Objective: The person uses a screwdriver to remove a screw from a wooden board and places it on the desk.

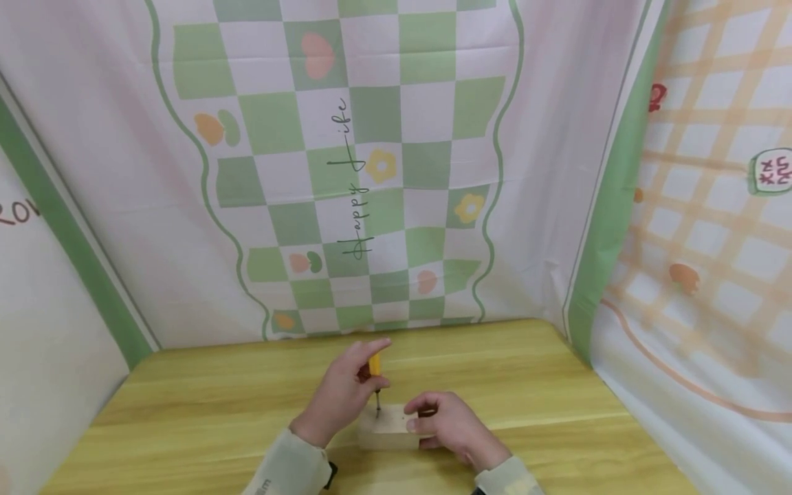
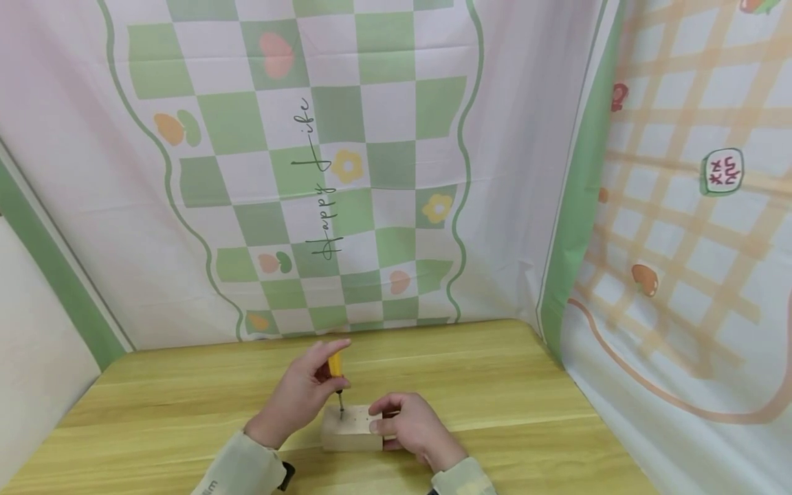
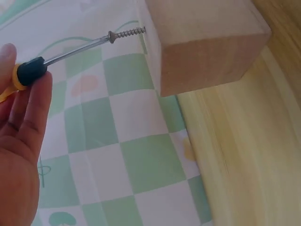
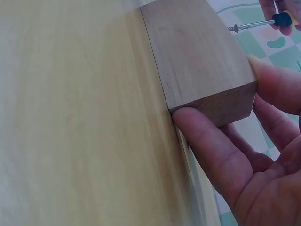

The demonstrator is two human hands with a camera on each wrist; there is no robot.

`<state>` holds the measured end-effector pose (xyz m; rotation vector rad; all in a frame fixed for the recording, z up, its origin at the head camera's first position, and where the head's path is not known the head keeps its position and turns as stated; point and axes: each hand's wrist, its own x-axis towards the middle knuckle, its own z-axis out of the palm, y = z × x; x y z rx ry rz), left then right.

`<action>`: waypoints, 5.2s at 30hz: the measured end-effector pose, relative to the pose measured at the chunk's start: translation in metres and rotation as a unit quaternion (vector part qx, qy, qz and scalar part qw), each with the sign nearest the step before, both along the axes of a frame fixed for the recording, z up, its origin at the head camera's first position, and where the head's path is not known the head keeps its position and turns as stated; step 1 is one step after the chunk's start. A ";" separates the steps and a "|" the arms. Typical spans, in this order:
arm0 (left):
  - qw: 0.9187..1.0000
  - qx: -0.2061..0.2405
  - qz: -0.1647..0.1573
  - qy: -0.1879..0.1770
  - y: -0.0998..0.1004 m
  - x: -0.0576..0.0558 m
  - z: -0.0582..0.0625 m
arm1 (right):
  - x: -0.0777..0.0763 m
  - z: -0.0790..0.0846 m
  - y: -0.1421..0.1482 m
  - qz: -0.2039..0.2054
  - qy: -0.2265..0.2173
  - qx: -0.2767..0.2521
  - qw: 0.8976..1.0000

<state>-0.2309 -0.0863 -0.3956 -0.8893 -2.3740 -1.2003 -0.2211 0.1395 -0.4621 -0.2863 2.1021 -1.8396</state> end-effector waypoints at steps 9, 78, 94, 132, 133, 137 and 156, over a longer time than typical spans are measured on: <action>0.995 0.018 -0.071 -0.074 -0.007 -0.002 0.000 | 0.002 0.000 -0.002 -0.002 0.001 -0.009 1.000; 0.990 0.061 -0.085 -0.097 -0.010 -0.003 -0.001 | 0.002 -0.001 -0.001 -0.006 -0.005 -0.004 1.000; 0.986 0.078 -0.088 -0.115 -0.009 -0.002 0.004 | 0.002 0.001 -0.002 -0.003 -0.005 -0.011 1.000; 0.992 0.072 -0.071 -0.069 -0.009 0.000 0.003 | -0.003 -0.003 0.001 -0.001 -0.003 -0.005 1.000; 0.993 0.069 -0.065 -0.064 -0.009 0.000 0.003 | -0.003 -0.003 0.001 -0.002 -0.003 -0.004 1.000; 0.998 0.049 -0.044 -0.015 -0.005 0.000 0.005 | -0.004 -0.004 0.002 0.001 -0.005 -0.004 1.000; 0.997 0.047 -0.040 -0.042 -0.008 -0.001 0.005 | -0.006 -0.005 0.003 0.009 0.001 0.006 1.000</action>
